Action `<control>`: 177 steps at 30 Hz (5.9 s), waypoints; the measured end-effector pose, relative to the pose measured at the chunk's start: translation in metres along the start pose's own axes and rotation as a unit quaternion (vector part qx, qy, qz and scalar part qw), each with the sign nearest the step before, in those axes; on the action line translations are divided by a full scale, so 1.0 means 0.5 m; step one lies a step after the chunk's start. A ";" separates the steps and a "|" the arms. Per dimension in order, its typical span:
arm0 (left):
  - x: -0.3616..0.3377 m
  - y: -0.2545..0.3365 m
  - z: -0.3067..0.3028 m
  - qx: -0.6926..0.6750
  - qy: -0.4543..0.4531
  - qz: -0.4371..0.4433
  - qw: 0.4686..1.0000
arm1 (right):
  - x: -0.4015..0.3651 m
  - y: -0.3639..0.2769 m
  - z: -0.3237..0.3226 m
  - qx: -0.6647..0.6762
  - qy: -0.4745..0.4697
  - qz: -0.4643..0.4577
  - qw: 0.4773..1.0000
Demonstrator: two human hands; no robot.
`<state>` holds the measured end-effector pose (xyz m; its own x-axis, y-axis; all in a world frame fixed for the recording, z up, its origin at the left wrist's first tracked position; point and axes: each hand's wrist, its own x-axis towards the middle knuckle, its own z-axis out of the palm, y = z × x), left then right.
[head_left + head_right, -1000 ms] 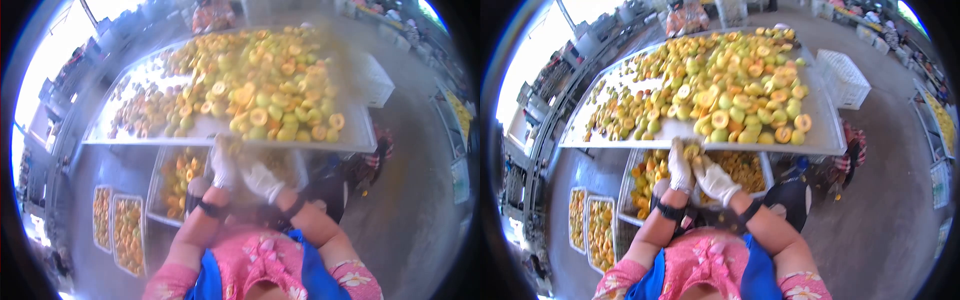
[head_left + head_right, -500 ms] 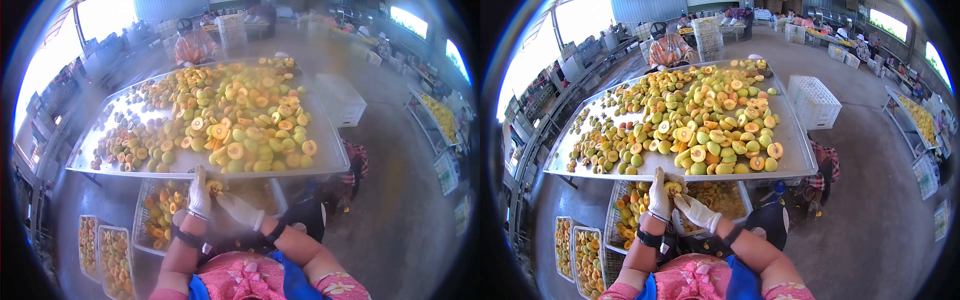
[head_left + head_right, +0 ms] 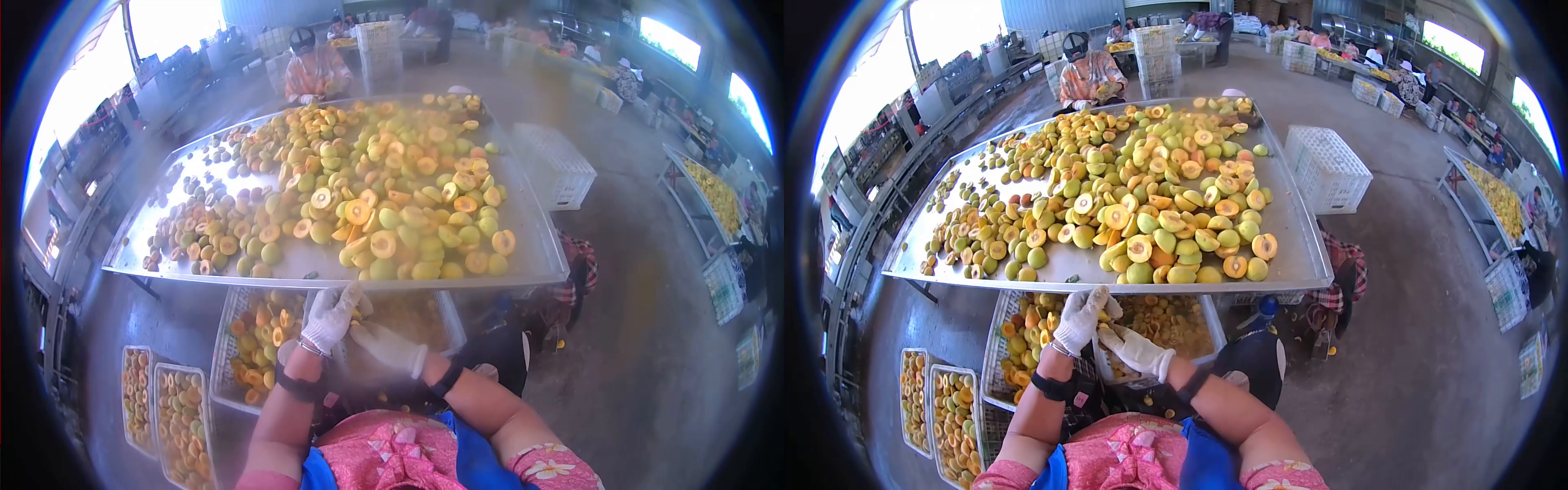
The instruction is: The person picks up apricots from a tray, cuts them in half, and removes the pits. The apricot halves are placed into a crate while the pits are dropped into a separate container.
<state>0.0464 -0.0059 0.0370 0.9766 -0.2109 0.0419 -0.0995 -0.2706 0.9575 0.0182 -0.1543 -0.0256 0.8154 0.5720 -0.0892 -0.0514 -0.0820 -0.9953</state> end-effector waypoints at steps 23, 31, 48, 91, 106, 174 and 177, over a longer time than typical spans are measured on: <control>-0.001 -0.075 -0.024 -0.518 0.082 -0.122 0.843 | 0.019 0.020 0.001 0.597 -0.351 0.166 0.702; -0.013 -0.138 -0.235 0.015 0.300 -0.050 0.953 | 0.001 0.020 -0.005 0.623 -0.208 0.124 0.744; 0.260 -0.069 -0.056 0.430 -0.021 -0.085 0.899 | 0.010 -0.030 -0.021 0.522 -0.062 0.156 0.836; 0.029 -0.126 0.037 -0.415 0.208 -0.151 0.873 | 0.029 0.001 0.012 -0.144 0.137 -0.017 0.980; -0.021 -0.088 0.009 -0.463 0.130 -0.143 0.865 | 0.016 0.024 -0.008 0.496 -0.300 0.202 0.789; 0.042 -0.154 0.068 -0.438 0.162 -0.007 0.884 | 0.008 -0.013 0.009 -0.146 0.247 -0.064 0.956; 0.036 -0.151 0.075 -0.399 0.174 0.009 0.900 | 0.011 -0.006 0.007 -0.138 0.219 -0.040 0.965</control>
<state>0.0643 -0.0244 -0.0451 0.9907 0.1357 0.0142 -0.0834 0.5201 0.8500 0.0206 -0.1478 -0.0231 0.9792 0.1899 0.0721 0.1279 -0.3005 -0.9452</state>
